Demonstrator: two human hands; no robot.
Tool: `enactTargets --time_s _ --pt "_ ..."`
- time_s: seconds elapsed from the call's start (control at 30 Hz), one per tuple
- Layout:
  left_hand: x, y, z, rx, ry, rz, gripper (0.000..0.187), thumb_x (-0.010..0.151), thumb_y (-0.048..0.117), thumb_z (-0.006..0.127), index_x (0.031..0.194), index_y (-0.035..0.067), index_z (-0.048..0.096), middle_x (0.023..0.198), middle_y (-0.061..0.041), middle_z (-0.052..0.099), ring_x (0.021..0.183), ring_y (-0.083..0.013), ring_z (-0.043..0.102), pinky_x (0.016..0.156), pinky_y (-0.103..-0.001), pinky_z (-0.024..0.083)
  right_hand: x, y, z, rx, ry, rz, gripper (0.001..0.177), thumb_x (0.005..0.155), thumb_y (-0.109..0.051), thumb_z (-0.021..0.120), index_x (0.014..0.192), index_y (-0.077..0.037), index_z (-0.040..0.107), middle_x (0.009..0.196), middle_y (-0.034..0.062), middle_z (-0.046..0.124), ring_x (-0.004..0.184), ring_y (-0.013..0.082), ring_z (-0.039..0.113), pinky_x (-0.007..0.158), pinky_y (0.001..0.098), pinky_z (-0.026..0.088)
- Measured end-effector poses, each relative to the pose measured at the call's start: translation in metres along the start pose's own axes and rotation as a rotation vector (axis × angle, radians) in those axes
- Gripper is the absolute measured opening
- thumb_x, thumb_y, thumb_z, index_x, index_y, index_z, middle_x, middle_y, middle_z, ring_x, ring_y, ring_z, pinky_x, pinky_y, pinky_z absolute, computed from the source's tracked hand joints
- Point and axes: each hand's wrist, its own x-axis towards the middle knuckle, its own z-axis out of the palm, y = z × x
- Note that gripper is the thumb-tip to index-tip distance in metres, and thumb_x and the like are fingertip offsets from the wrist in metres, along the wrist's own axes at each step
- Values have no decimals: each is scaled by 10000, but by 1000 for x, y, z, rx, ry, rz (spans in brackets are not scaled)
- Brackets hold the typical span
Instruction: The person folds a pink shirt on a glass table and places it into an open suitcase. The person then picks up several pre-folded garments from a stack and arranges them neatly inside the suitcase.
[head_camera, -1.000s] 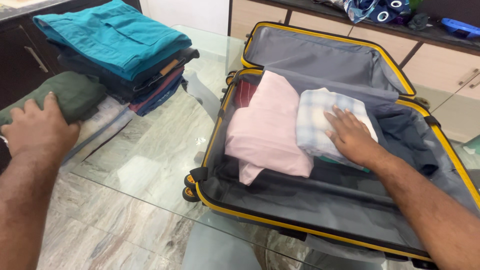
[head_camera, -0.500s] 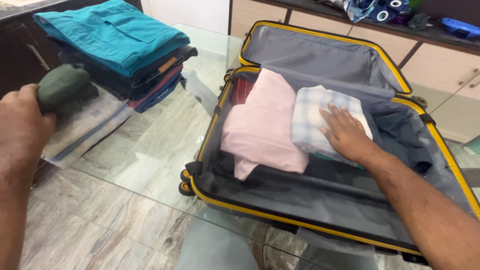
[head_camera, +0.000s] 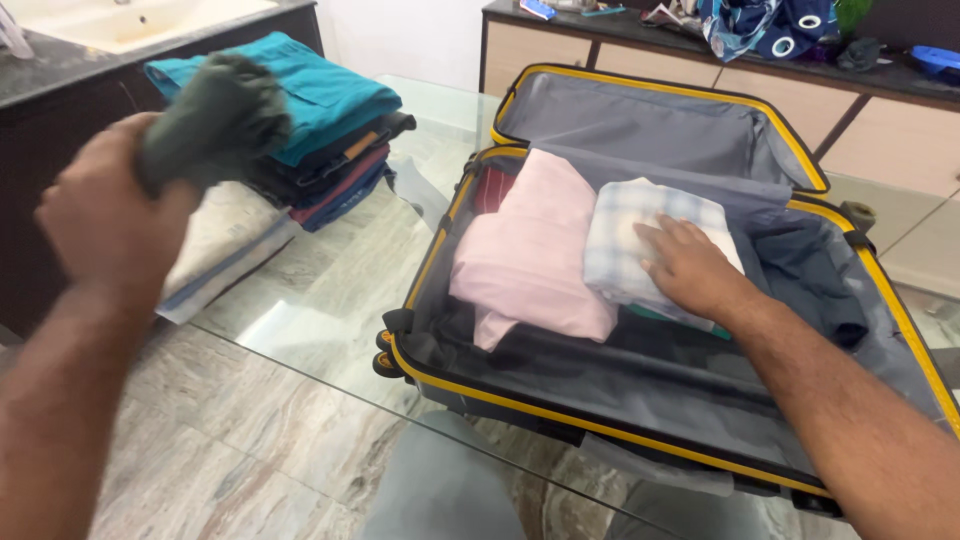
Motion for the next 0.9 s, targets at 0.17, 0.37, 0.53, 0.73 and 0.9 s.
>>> enactTargets --time_s 0.17,0.37,0.53,0.73,0.9 --pt "24 67 11 -236 -73 -41 475 929 87 740 1397 83 662 1210 -153 745 996 -290 751 957 -426 589 -5 -31 -37 356 59 -18 607 925 -421 619 1443 -114 551 1456 178 605 1351 387 580 1132 443 436" --pt "41 174 43 -434 -44 178 504 845 72 746 1339 88 647 1232 -148 713 1064 -361 705 878 -473 561 3 -64 -98 1326 -173 398 894 866 -692 437 1517 -81 390 1398 212 639 1220 384 667 989 523 542" --pt "35 264 74 -610 -77 402 497 820 31 686 1308 107 629 1285 -98 693 1130 -323 691 908 -430 576 -2 -43 -123 1673 -265 417 1138 738 -882 258 1523 -67 386 1337 225 642 1203 342 679 965 550 548" --pt "30 333 120 -609 -146 630 429 901 53 636 1307 193 648 1359 -40 646 1335 -300 569 1126 -606 392 -36 21 -111 1776 -76 432 716 1055 -424 606 1590 3 395 1424 122 601 1264 265 615 1027 482 515" --pt "38 386 171 -631 -150 610 628 867 -34 565 1399 296 624 1495 -44 567 1436 -311 469 1156 -626 346 -75 61 -109 1640 397 600 646 924 -140 616 1519 -216 377 1336 83 614 1171 253 632 917 497 544"
